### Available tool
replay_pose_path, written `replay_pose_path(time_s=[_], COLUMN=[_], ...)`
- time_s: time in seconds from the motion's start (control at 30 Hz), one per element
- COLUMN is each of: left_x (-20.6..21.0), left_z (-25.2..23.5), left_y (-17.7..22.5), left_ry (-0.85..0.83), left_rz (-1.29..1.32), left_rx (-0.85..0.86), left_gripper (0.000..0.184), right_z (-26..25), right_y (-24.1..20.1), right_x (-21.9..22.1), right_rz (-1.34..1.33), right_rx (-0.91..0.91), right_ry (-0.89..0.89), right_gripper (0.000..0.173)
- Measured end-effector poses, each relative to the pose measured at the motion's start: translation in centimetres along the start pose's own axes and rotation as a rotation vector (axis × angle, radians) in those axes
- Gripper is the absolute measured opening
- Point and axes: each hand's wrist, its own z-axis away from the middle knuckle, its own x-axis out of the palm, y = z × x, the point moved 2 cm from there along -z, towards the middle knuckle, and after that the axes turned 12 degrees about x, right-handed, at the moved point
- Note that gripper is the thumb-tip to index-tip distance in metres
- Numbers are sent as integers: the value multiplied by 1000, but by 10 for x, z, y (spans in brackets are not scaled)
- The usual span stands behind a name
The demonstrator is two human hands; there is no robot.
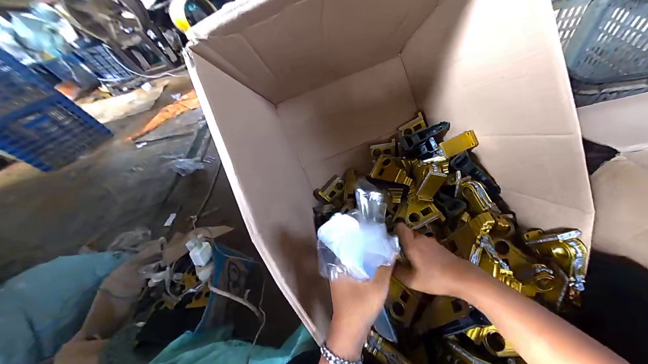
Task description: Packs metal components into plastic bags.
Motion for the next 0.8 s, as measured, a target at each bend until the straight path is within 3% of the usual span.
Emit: replay_pose_path(time_s=[0.1,0.2,0.27,0.33,0.4,0.5,0.57,0.63,0.67,0.73,0.8], left_x=[2,2,0,6,15,14,4,2,5,16,28], left_z=[-4,-10,-7,12,30,20,0,-10,-9,-2,0], left_y=[-10,-20,-19,-10,4,-4,-6,-4,-4,-8,-9], left_ry=[11,160,208,74,-151,-130,-65,-45,-45,-61,-88], left_rz=[-220,-187,-156,-206,-227,-3,148,234,234,174,117], left_rx=[258,326,333,357,367,258,50,-40,-34,12,80], left_gripper=[85,76,69,58,59,51,45,37,37,52,67], right_z=[-10,2,9,7,1,16,36,42,41,36,32], right_y=[9,15,18,19,22,51,90,109,107,86,51], right_x=[-3,-1,3,10,12,-8,-24,-46,-52,-40,-24], right_rz=[-324,-877,-1119,-1140,-1002,-1027,-1483,-1976,-1991,-1582,-1064], right_rx=[-2,-37,-35,-38,-70,-89,-418,-869,-835,-309,-78], right_ry=[70,-44,-15,138,293,355,326,215,255,302,61], right_gripper=[79,69,57,56,56,41,26,39,47,47,38])
